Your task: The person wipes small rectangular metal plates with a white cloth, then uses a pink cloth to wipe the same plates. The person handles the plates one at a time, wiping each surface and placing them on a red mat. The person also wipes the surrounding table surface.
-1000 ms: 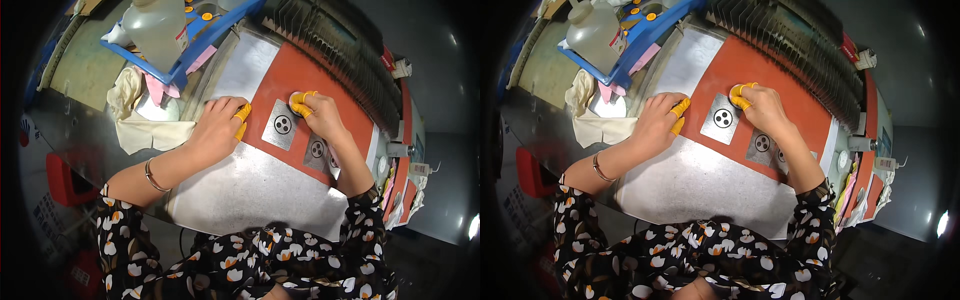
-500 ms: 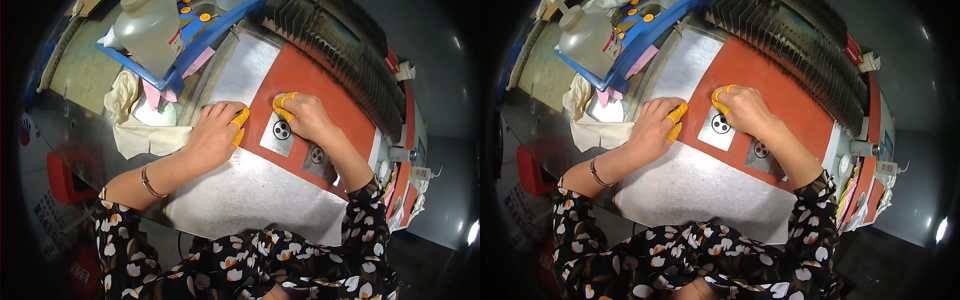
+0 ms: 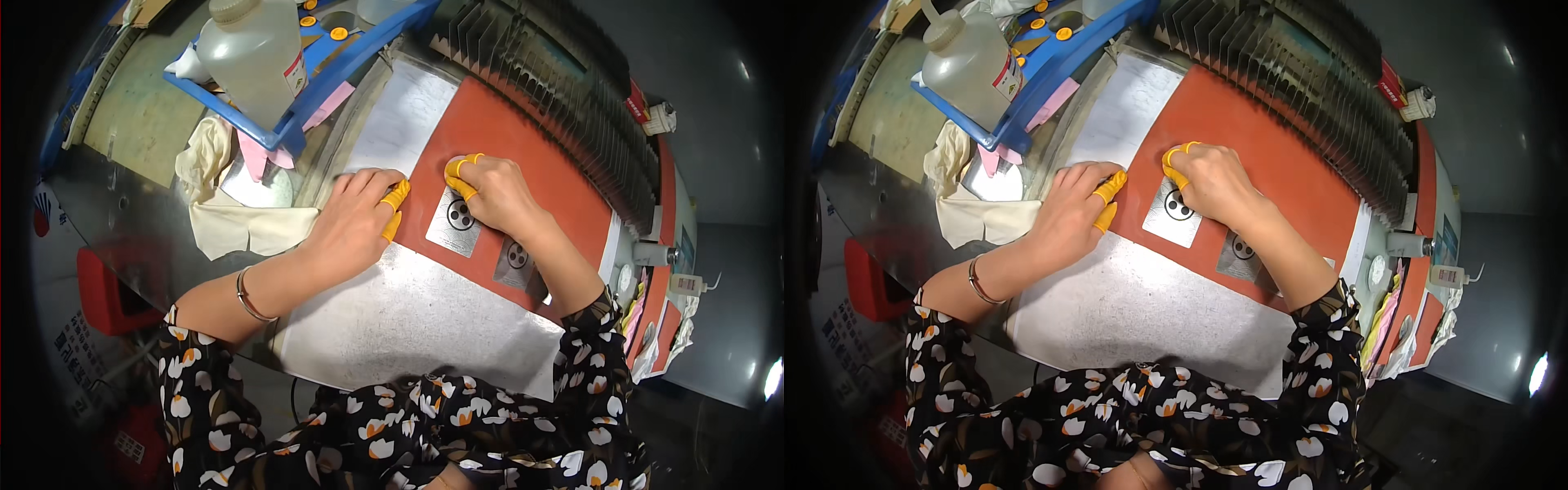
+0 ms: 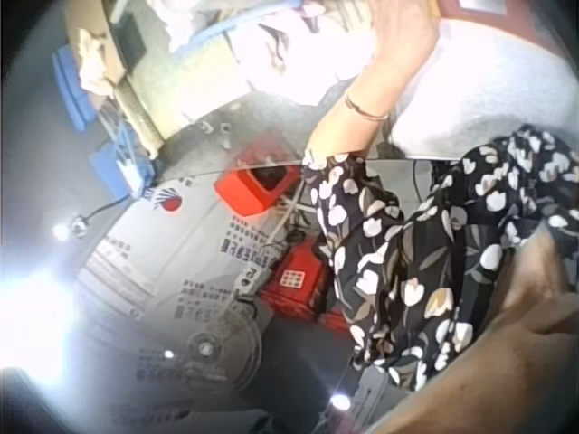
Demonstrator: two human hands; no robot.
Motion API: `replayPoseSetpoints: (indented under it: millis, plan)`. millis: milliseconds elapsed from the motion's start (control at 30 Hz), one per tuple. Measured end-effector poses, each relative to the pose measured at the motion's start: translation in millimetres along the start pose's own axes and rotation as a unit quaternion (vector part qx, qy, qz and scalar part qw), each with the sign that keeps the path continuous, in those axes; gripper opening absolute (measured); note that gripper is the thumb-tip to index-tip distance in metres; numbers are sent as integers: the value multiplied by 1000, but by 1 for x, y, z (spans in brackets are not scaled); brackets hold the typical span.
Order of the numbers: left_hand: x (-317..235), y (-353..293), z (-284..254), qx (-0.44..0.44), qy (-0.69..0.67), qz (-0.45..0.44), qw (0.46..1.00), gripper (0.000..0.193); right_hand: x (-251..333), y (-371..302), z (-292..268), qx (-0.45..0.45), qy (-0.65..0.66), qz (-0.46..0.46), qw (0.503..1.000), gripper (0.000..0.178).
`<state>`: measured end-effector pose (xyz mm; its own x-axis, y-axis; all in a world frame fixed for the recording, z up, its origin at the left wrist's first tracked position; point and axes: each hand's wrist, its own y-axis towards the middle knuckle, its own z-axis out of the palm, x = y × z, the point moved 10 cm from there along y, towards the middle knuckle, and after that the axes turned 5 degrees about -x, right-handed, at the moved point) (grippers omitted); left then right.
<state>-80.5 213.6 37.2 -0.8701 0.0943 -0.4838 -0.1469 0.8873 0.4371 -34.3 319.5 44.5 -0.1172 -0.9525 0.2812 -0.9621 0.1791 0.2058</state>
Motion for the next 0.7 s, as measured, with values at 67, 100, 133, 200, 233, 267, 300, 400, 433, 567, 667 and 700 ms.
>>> replayPoseSetpoints:
  millis: [67, 100, 133, 200, 233, 267, 300, 400, 433, 567, 667, 700]
  plan:
    - [0, 0, -2, -5, -12, 3, 1000, 30, -4, -8, -6, -19, 29, 2, 999, 10]
    - [1, 0, -2, -1, -10, 2, 1000, 30, -10, -16, -9, -28, 42, 5, 999, 10]
    - [1, 0, -1, 1, -11, 0, 1000, 30, -25, -28, -6, 1, -7, 31, 999, 10]
    - [0, 0, 0, -3, -10, 0, 1000, 30, -41, -46, -21, -10, -2, 82, 997, 10]
    - [0, 0, 0, -10, -9, 2, 1000, 29, -46, -54, -30, -17, 0, 108, 994, 9]
    - [0, -1, -1, -16, -8, 4, 1000, 29, -50, -60, -40, -26, 50, 144, 988, 12]
    - [0, 0, 0, -12, -10, 3, 1000, 28, -52, -66, -49, -50, 69, 187, 979, 12]
    - [-1, 1, 0, -19, -5, 10, 1000, 27, -58, -84, -55, -83, 104, 275, 952, 19]
    - [-2, 1, 0, -20, -5, 16, 1000, 27, -50, -83, -51, -81, 99, 242, 962, 19]
    - [-5, 4, 1, -13, -4, 24, 1000, 26, -35, -74, -33, -89, 62, 165, 980, 16]
    - [-4, 4, 1, -1, 1, 14, 1000, 26, -36, -58, -22, -82, 4, 181, 980, 13]
    - [-3, 3, 0, 1, 4, 9, 1000, 26, -32, -59, -15, -74, -4, 173, 982, 12]
